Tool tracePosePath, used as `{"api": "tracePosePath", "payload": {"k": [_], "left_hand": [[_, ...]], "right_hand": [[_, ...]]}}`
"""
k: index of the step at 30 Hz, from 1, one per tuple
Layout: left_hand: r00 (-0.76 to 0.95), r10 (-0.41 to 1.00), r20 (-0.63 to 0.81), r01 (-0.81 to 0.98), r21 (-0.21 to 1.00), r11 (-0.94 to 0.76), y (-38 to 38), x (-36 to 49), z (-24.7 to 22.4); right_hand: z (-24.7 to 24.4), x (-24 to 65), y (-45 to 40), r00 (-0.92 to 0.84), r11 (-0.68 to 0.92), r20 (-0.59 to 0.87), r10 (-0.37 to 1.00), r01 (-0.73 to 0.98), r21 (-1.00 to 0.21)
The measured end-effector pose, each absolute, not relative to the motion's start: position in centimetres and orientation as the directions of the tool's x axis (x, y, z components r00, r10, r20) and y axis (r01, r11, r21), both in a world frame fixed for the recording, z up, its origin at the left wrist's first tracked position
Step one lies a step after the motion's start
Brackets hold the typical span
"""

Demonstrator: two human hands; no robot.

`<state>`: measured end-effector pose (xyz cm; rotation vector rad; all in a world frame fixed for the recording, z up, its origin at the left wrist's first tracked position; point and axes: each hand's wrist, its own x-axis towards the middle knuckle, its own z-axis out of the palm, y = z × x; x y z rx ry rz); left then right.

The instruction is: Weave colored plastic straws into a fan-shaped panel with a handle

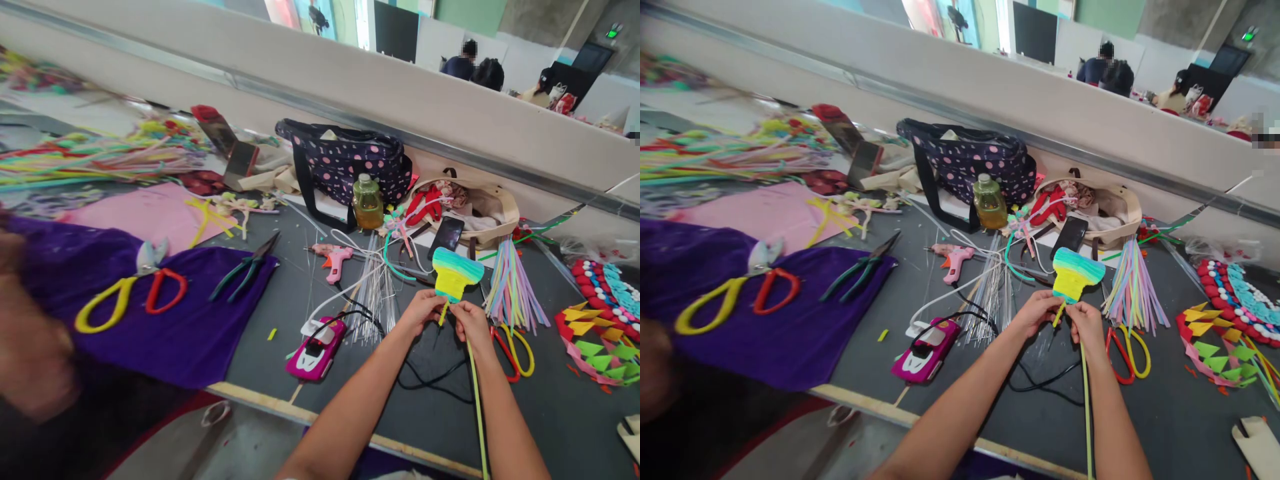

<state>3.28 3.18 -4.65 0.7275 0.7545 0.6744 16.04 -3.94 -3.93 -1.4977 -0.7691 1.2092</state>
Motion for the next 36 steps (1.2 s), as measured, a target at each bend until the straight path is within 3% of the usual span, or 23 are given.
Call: {"api": "tracePosePath", "payload": {"k": [17, 36], "left_hand": [[0.662, 0.684, -0.307, -0.338, 0.692, 0.638, 3.1, 2.5, -3.3], [0.736, 0.625, -0.26, -0.28, 0.724, 0.63, 3.0, 1.1, -1.9]], "right_hand": [[-2.6, 16.3, -4.8, 0.288, -0.246, -0.298, 0.91, -0.205, -0.947], [-0.5, 16.1, -6.0, 0.221, -0.217, -0.258, 0.941, -0.193, -0.957]]}}
